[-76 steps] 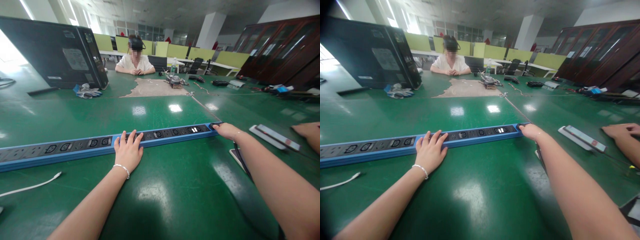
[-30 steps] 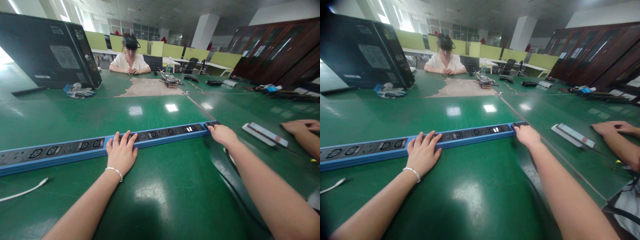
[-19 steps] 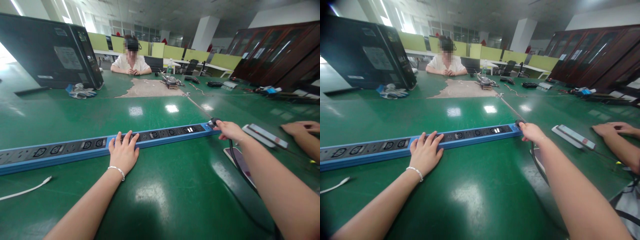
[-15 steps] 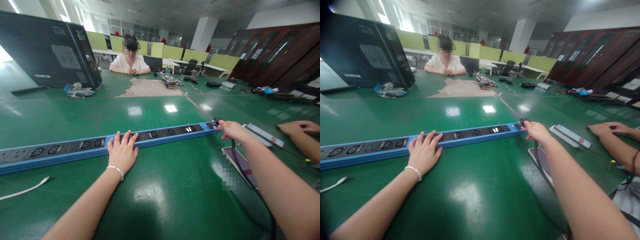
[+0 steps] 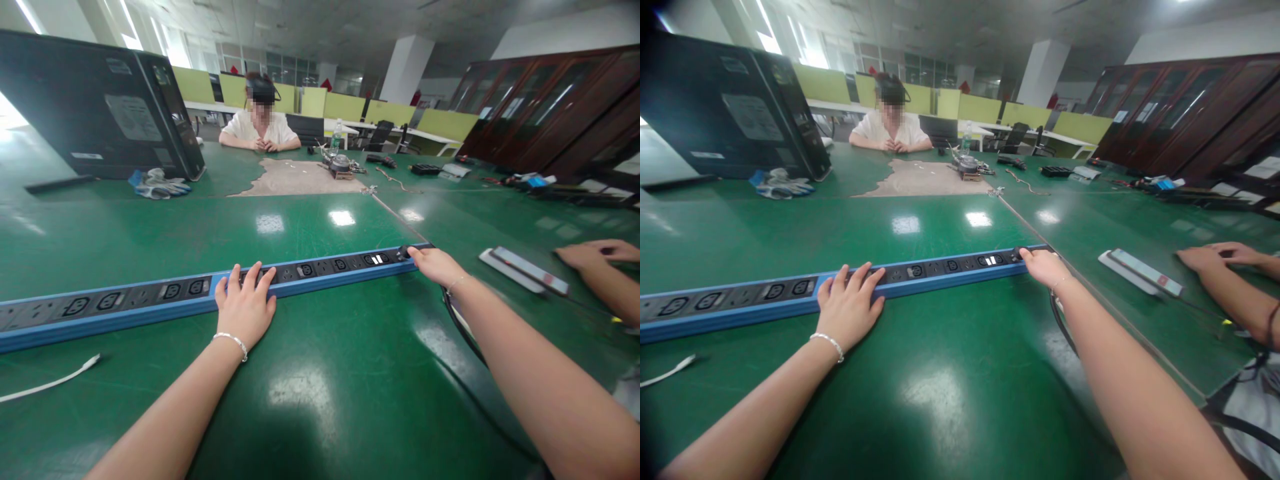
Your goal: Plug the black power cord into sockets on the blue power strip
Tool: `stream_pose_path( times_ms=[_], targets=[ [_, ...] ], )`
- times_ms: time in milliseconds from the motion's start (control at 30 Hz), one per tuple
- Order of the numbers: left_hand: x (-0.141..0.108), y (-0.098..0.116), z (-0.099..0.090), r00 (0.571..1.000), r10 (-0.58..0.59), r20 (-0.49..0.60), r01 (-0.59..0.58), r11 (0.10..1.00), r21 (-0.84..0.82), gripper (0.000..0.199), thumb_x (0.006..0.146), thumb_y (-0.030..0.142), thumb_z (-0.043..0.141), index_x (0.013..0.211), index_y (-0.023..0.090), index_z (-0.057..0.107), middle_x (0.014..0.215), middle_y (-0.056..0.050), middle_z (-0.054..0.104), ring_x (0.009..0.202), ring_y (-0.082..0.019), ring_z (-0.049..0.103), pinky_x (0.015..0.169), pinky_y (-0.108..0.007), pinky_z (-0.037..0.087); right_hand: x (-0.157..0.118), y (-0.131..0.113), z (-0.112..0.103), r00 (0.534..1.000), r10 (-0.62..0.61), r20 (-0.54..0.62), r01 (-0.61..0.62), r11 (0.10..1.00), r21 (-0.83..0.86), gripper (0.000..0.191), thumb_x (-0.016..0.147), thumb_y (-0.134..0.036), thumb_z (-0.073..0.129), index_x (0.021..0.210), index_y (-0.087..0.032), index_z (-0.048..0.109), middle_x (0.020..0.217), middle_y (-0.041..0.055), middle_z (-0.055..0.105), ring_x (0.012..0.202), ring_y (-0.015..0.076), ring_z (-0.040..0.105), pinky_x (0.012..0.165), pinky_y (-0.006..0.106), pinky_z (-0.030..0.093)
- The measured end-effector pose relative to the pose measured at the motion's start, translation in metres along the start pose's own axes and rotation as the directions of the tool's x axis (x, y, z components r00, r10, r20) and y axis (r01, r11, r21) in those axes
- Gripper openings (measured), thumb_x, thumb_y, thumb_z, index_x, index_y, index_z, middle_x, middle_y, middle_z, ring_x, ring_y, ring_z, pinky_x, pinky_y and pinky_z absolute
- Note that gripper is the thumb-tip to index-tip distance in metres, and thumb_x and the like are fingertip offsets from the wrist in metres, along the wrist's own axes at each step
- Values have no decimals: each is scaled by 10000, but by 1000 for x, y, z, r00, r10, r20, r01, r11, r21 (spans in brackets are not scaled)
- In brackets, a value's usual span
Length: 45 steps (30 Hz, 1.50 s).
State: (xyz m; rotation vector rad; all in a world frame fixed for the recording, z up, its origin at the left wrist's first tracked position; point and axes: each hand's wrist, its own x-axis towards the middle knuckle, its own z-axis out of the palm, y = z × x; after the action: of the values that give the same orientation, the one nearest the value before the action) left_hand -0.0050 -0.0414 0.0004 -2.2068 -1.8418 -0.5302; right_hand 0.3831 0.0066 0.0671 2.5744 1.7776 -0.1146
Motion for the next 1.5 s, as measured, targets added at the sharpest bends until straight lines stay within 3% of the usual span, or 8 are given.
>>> stream_pose_path(
  times_ms=[233,467,700,967,1233,1500],
  targets=[
    [0,0,0,1000,-6,0,6,1000,-12,478,830,325,446,1304,275,469,1401,-50,439,1311,-355,286,1045,-539,195,12,-8,0,998,-53,46,57,995,-83,558,907,-440,237,973,-87,664,1057,213,649,1019,262,605,856,328,434],
    [0,0,0,1000,-4,6,4,1000,0,482,824,326,458,1303,277,471,1402,-49,438,1308,-355,289,1042,-535,198,13,-13,0,997,45,63,-37,992,-123,612,902,-494,233,1049,-70,650,1087,228,632,1027,275,602,887,371,428],
    [-1,0,1,1000,0,-5,0,1000,13,481,823,335,464,1301,280,473,1393,-50,448,1301,-362,297,1037,-535,202,4,-27,-3,993,66,94,-48,982,-180,589,883,-506,292,1050,-65,645,1123,237,611,1000,289,610,899,397,420],
    [-1,-1,0,1000,-2,-8,2,1000,13,477,824,333,462,1297,271,480,1388,-54,454,1297,-367,301,1035,-539,203,-12,-24,7,999,48,17,-45,989,-144,611,908,-475,198,1042,-76,642,1051,239,639,1006,292,609,867,409,435],
    [0,-1,2,1000,-4,-2,4,1000,15,487,820,332,466,1304,278,468,1394,-47,448,1298,-354,302,1037,-532,207,21,-24,-1,985,57,165,-19,974,-227,607,891,-503,298,1091,-34,627,1161,237,596,1086,295,570,910,377,418],
    [-1,0,1,1000,-1,0,1,1000,8,484,823,335,462,1304,275,471,1394,-49,447,1302,-364,294,1036,-541,205,-8,-17,12,999,32,30,-28,991,-127,600,919,-462,204,1066,-56,621,1085,243,619,1063,299,580,904,404,416]
  ],
)
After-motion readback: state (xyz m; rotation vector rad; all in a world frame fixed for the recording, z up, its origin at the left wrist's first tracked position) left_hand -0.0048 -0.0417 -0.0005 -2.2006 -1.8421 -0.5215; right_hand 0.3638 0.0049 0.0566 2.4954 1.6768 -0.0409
